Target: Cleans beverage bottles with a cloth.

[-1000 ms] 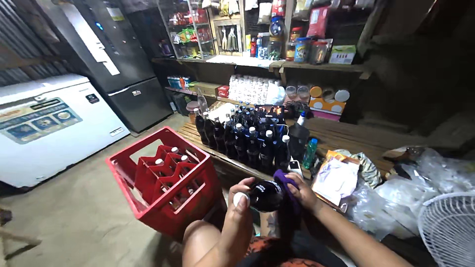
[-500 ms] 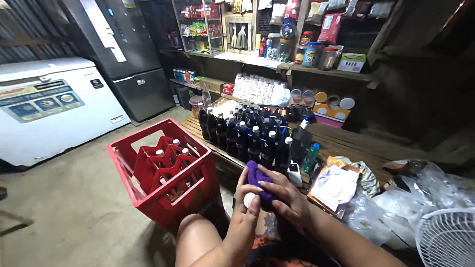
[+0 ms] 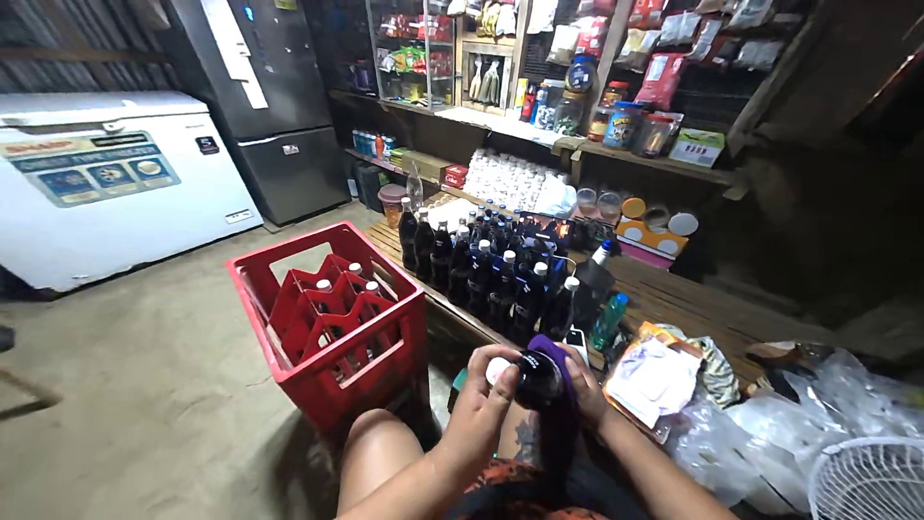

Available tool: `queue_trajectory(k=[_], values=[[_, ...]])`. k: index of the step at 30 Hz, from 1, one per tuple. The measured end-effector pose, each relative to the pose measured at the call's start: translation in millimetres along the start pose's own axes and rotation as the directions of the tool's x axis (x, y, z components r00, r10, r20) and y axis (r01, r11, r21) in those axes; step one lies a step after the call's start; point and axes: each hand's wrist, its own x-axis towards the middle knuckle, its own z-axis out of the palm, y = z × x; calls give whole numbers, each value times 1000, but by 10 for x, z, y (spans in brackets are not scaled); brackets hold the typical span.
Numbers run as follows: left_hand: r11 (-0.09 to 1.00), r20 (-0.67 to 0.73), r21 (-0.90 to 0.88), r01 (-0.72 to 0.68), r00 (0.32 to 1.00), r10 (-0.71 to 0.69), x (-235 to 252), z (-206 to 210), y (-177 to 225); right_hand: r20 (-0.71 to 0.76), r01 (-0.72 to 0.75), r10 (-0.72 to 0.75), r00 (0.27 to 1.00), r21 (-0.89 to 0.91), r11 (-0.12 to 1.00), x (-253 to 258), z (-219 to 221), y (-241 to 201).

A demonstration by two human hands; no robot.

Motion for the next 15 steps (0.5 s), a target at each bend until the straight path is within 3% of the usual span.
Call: queue_trajectory(k=[4, 8, 10, 12, 15], values=[[999, 64, 8, 41, 997, -42, 19, -40, 70, 102, -10, 4, 995, 65, 998, -47, -81, -126], [994, 79, 72, 87, 993, -92, 12, -50, 81, 232, 50, -98, 968, 202, 978, -37, -120, -585], [993, 75, 94, 76, 994, -83, 23, -34, 60, 285, 238, -250, 925, 76, 968, 31, -120, -844], [992, 80, 118, 38, 996, -48, 40, -18, 14, 356, 464, -410, 840, -79, 882, 123, -122, -1111], [976, 116, 207, -59, 993, 36, 53, -8, -71, 325, 636, -587, 742, -65, 769, 248, -32, -1312]])
